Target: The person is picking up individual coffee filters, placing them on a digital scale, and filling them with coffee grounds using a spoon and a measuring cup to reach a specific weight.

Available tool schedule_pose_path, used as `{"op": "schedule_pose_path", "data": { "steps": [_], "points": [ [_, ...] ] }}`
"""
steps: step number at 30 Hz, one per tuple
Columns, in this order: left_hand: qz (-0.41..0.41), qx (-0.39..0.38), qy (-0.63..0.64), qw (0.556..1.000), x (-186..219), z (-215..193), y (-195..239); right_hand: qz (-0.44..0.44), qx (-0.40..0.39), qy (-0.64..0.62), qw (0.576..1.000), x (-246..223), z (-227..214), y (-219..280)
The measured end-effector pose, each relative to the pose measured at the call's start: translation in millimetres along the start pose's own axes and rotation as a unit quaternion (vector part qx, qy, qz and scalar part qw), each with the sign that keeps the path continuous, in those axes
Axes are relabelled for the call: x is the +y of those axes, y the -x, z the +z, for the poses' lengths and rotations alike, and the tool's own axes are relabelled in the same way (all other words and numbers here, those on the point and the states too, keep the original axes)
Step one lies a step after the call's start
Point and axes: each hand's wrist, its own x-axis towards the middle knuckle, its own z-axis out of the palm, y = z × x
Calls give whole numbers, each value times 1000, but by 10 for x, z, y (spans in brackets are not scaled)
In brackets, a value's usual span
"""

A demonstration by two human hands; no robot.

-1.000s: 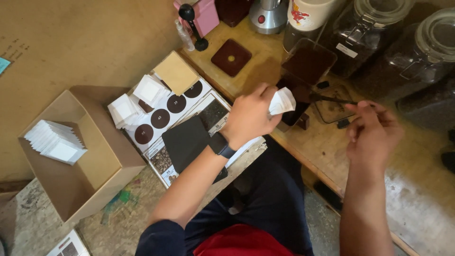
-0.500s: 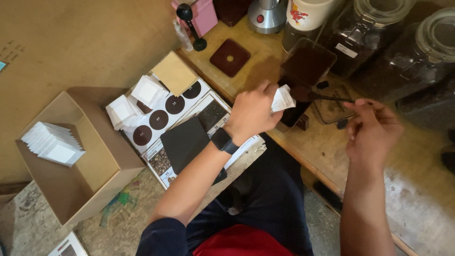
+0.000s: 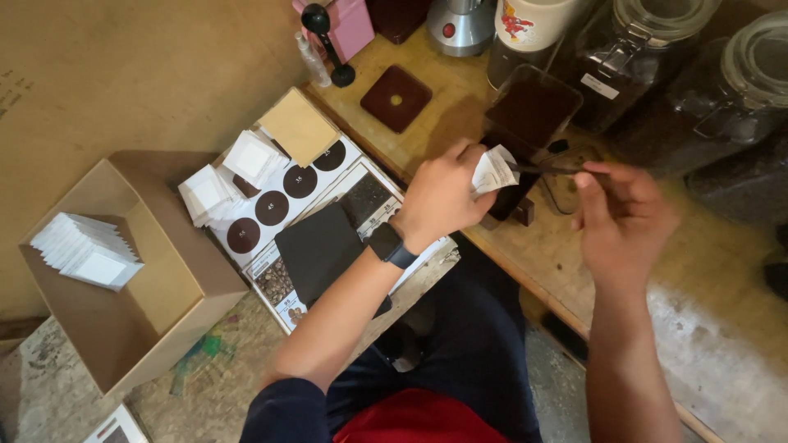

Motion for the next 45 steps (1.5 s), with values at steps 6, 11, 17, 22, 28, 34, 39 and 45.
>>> {"op": "schedule_pose_path", "data": {
  "steps": [6,11,17,22,28,34,39,45],
  "points": [
    [-19,113,64,991,-24,104,99,-132,10,28,991,16,-47,135],
    [-58,158,121,978,71,118,162,-136,54,35,989,-86,-74,220],
    [-112,193,270,937,194,152,190,-158,94,18,983,-158,-102,299],
    [-63,205,306,928,159,178,260,-123,160,-6,979,-106,-166,343],
    [-190,152,414,877,157,205,266,-130,181,-21,975,62,-208,310],
    [-102,188,583,784,85,246,378,-125,122,39,984,344,-109,335],
    [-176,210,368,888,6,-120,671,-74,36,132,988,408,76,311],
    [-163,202,173,950,-258,-672,1256,-86,1,154,984,488,210,256]
  ]
}}
